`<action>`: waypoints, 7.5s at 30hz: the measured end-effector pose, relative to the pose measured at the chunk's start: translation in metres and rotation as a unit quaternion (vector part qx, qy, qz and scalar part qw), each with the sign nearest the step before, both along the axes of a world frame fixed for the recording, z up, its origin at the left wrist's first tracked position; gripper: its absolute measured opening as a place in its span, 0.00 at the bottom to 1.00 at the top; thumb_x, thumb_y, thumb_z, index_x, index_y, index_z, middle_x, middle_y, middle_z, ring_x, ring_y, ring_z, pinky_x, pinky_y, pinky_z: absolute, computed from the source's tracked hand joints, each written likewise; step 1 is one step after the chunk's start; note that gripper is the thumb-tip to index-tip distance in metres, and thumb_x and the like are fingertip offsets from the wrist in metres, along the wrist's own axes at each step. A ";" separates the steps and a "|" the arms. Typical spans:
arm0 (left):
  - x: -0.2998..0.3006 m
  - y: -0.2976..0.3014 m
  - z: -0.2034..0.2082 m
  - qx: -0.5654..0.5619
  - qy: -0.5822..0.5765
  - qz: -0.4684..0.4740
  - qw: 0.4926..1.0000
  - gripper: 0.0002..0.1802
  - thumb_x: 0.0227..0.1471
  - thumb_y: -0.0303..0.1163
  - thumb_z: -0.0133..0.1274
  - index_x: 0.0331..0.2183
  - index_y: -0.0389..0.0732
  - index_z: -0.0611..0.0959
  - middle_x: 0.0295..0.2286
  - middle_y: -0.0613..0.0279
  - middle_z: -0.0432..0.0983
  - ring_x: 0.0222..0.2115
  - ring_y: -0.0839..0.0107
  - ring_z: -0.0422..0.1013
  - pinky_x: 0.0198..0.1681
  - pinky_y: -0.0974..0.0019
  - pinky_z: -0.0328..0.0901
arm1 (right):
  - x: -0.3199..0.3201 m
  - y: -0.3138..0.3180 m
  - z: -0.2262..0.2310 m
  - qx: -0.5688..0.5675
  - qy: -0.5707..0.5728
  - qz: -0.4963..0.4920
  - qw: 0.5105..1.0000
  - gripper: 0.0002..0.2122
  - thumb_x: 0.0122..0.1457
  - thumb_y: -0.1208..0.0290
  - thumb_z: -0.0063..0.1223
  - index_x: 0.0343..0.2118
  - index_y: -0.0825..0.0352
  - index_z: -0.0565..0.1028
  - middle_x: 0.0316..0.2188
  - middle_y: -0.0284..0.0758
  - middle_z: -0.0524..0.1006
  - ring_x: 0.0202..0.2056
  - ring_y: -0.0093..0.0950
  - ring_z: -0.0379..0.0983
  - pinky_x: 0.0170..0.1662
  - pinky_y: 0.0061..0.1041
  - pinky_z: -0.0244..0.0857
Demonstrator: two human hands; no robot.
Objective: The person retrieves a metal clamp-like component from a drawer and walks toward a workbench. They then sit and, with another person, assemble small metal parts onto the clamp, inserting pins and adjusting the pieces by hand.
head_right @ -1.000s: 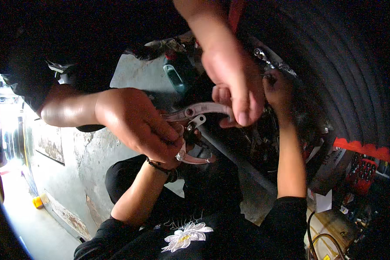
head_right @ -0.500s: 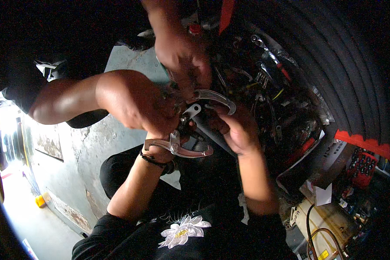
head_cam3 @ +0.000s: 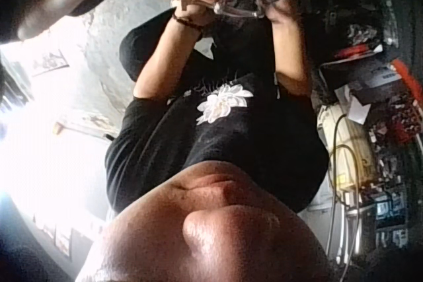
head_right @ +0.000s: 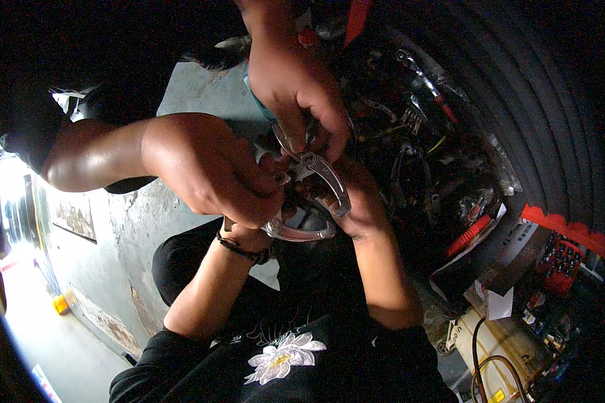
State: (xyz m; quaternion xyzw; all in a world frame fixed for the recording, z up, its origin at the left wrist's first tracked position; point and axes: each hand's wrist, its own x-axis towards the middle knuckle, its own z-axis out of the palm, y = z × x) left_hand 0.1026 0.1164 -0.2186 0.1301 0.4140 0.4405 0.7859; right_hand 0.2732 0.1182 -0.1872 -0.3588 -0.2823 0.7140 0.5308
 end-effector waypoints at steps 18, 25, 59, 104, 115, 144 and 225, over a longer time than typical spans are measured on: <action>0.013 -0.009 -0.019 0.055 0.072 0.028 0.996 0.16 0.61 0.31 0.56 0.50 0.38 0.77 0.40 0.62 0.78 0.40 0.71 0.76 0.43 0.67 0.71 | 0.000 -0.004 -0.009 -0.043 0.066 -0.039 0.996 0.21 0.60 0.67 0.59 0.53 0.71 0.73 0.48 0.37 0.79 0.46 0.27 0.79 0.49 0.25 0.74; 0.019 -0.011 -0.024 0.075 0.101 0.038 0.991 0.16 0.61 0.32 0.56 0.49 0.39 0.77 0.40 0.62 0.78 0.39 0.71 0.76 0.43 0.67 0.72 | -0.003 -0.004 0.008 -0.055 0.047 -0.033 0.997 0.18 0.60 0.67 0.59 0.50 0.72 0.75 0.44 0.36 0.80 0.43 0.25 0.79 0.46 0.25 0.73; 0.021 -0.017 -0.046 0.169 0.237 0.101 0.952 0.16 0.61 0.33 0.57 0.49 0.39 0.78 0.39 0.62 0.79 0.38 0.72 0.76 0.40 0.68 0.72 | -0.010 -0.003 0.002 -0.079 0.053 -0.037 0.995 0.21 0.66 0.62 0.51 0.54 0.75 0.71 0.48 0.45 0.79 0.46 0.31 0.80 0.48 0.28 0.76; -0.011 0.025 0.074 -0.002 -0.021 -0.133 0.991 0.09 0.59 0.32 0.60 0.39 0.39 0.82 0.33 0.64 0.82 0.30 0.74 0.77 0.31 0.72 0.68 | 0.024 0.015 0.057 0.011 -0.213 0.048 0.976 0.12 0.61 0.74 0.59 0.46 0.72 0.79 0.38 0.34 0.83 0.39 0.19 0.78 0.45 0.21 0.72; -0.018 0.017 0.077 0.115 0.167 -0.092 0.975 0.16 0.51 0.24 0.64 0.42 0.31 0.81 0.35 0.59 0.83 0.34 0.73 0.78 0.41 0.68 0.73 | -0.002 0.028 0.061 0.067 -0.226 0.074 0.969 0.08 0.62 0.76 0.57 0.42 0.72 0.79 0.34 0.31 0.82 0.35 0.16 0.75 0.40 0.18 0.70; -0.049 0.065 0.118 0.103 0.100 -0.133 0.981 0.17 0.55 0.35 0.61 0.41 0.32 0.79 0.30 0.54 0.80 0.30 0.61 0.80 0.35 0.59 0.76 | 0.134 0.106 -0.090 0.020 -0.775 0.024 0.632 0.14 0.58 0.68 0.61 0.46 0.68 0.80 0.42 0.45 0.82 0.44 0.42 0.79 0.47 0.37 0.71; 0.044 0.136 0.002 0.185 0.091 -0.406 0.890 0.12 0.54 0.29 0.63 0.39 0.31 0.85 0.32 0.62 0.83 0.32 0.78 0.76 0.37 0.71 0.71 | 0.063 0.029 0.015 0.004 -0.416 -0.153 0.896 0.07 0.57 0.76 0.63 0.36 0.67 0.76 0.27 0.26 0.74 0.26 0.13 0.67 0.28 0.16 0.60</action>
